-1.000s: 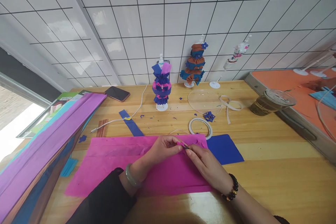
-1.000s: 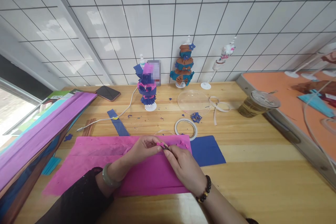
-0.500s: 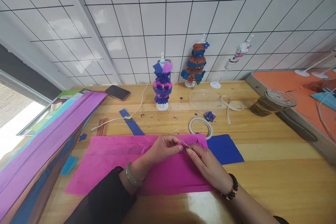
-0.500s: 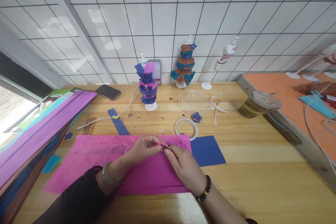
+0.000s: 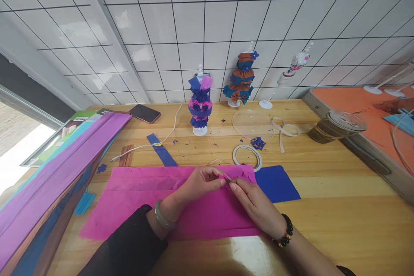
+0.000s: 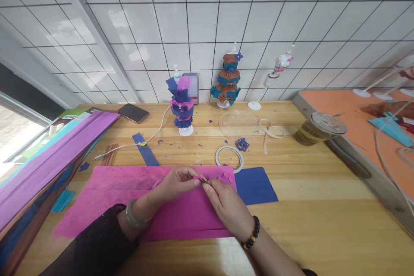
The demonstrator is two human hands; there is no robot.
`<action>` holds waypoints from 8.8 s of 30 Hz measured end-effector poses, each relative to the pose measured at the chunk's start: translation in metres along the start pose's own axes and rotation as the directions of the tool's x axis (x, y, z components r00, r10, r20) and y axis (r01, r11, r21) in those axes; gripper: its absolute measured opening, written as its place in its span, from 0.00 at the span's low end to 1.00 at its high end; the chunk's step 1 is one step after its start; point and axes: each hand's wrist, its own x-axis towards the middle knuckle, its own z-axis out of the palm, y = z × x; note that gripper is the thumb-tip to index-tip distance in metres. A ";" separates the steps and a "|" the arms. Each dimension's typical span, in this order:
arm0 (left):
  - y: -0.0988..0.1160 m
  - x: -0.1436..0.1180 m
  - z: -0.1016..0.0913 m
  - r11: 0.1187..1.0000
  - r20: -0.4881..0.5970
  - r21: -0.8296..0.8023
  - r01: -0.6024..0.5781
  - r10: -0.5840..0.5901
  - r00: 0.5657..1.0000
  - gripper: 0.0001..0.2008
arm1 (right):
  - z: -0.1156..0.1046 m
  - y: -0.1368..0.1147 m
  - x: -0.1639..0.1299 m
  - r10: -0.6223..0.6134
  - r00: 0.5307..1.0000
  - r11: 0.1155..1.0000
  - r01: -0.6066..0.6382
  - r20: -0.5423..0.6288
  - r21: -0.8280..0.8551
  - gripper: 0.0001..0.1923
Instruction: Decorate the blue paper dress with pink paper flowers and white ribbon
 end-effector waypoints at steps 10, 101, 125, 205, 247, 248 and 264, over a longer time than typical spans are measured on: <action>0.002 0.000 0.002 1.000 -0.009 -0.011 0.015 -0.015 1.000 0.07 | 0.001 0.003 -0.001 -0.013 1.000 1.000 0.013 0.000 -0.017 0.17; -0.002 0.007 -0.005 0.969 -0.121 -0.176 0.170 -0.193 0.974 0.13 | -0.053 0.052 0.007 0.213 0.785 0.839 -0.452 -0.581 -0.302 0.21; -0.008 0.005 -0.010 0.988 -0.028 -0.019 0.154 -0.155 0.988 0.16 | 0.013 -0.007 0.034 -0.147 0.950 0.989 0.133 -0.275 -0.070 0.17; -0.008 0.011 -0.018 0.999 -0.202 -0.031 -0.040 0.033 0.979 0.14 | -0.008 -0.016 0.075 -0.118 0.993 0.985 0.120 -0.018 0.121 0.15; -0.003 0.010 -0.016 0.990 -0.264 -0.141 -0.006 -0.032 0.964 0.17 | -0.006 -0.010 0.081 0.032 0.999 0.919 -0.018 -0.030 0.393 0.17; -0.004 0.011 -0.017 0.992 -0.272 -0.125 -0.016 -0.019 0.962 0.16 | -0.006 -0.010 0.081 0.031 0.999 0.919 -0.018 -0.028 0.393 0.17; -0.007 0.012 -0.020 0.992 -0.320 -0.106 -0.068 0.031 0.947 0.17 | -0.007 -0.014 0.079 0.017 1.000 0.940 -0.012 -0.010 0.341 0.19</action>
